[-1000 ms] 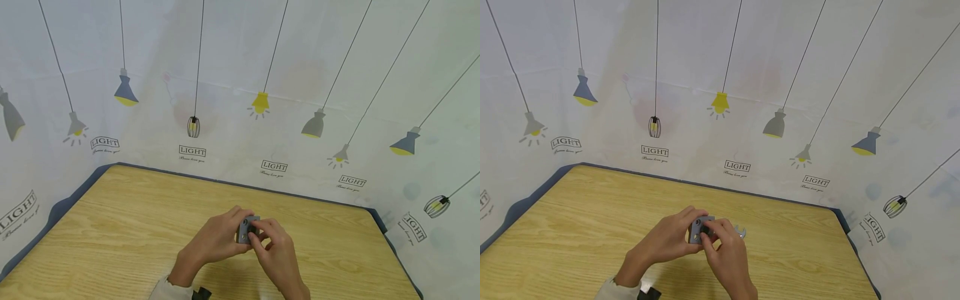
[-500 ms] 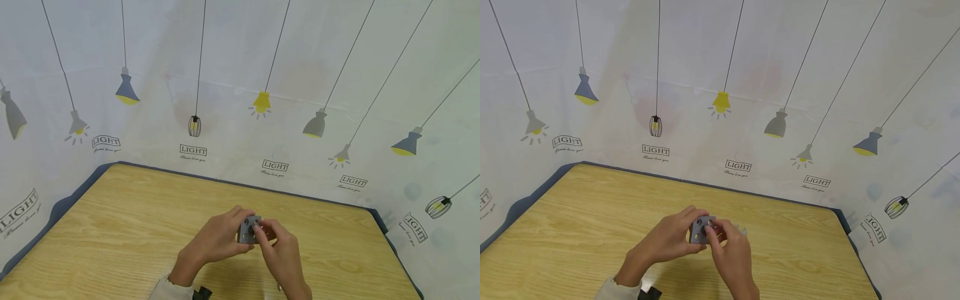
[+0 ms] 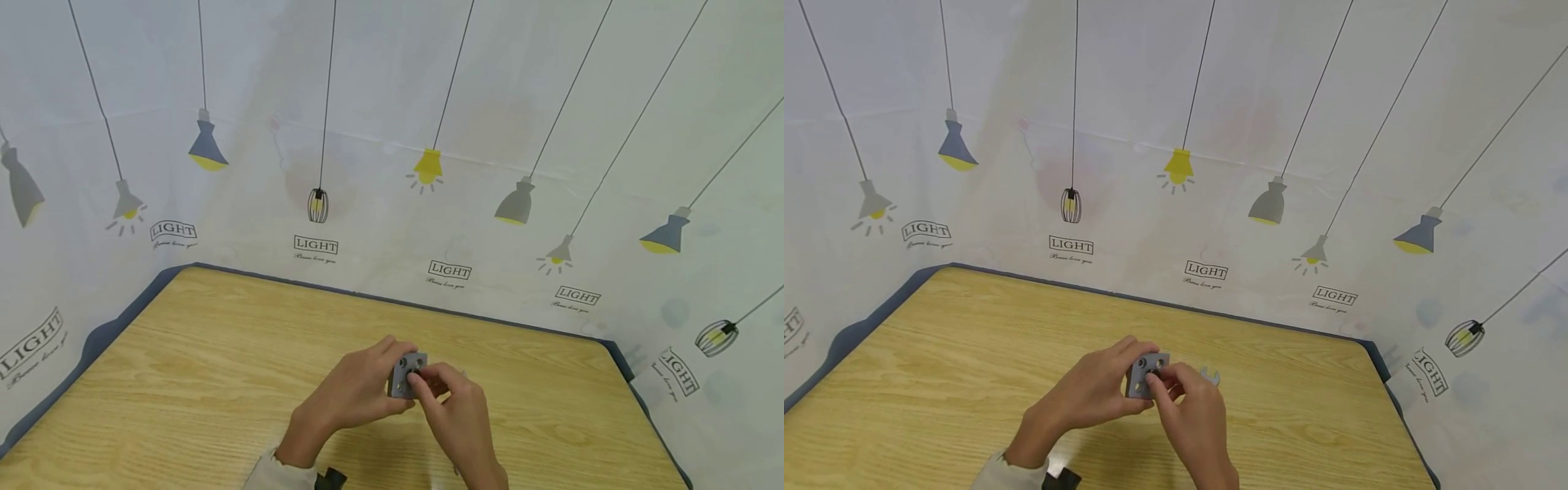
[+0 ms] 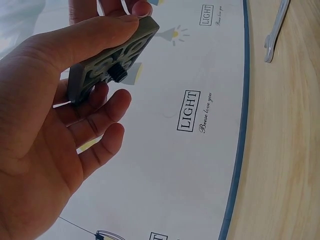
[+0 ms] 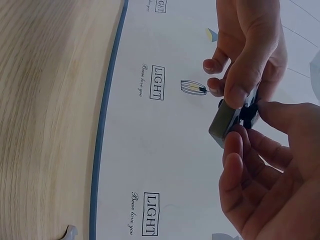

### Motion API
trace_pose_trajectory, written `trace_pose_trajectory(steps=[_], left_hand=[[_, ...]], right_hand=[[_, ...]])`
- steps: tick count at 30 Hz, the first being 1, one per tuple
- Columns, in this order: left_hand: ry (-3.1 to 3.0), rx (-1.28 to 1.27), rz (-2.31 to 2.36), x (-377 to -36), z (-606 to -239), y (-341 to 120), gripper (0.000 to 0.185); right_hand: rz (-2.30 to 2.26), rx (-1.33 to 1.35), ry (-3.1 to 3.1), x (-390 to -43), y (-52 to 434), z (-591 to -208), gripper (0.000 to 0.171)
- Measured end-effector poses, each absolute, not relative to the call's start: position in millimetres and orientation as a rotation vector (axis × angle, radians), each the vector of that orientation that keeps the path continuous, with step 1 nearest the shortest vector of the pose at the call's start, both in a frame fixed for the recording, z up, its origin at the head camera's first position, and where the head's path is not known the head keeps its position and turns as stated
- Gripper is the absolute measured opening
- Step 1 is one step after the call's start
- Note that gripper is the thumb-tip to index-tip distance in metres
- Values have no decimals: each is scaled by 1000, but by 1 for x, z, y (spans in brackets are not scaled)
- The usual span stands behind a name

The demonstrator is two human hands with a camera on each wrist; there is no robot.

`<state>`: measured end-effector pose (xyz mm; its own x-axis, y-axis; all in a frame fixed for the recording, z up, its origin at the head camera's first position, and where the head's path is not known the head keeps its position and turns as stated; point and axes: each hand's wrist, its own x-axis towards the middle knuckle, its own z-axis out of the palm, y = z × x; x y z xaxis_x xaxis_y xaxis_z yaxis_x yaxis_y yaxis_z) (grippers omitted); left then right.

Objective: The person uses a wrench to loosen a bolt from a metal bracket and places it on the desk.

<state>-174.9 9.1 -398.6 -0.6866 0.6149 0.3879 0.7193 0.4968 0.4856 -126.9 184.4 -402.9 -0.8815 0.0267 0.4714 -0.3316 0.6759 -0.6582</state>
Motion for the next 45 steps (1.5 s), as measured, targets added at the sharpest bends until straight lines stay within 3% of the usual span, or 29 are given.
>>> trace_pose_trajectory(steps=[29,45], left_hand=[[-2563,-1158,-937,-175,-399,10,61],[-2563,-1160,-940,-175,-399,10,61]], right_hand=[[1064,232,-2486,-125,183,-400,5],[1034,250,-2537,-124,184,-398,14]])
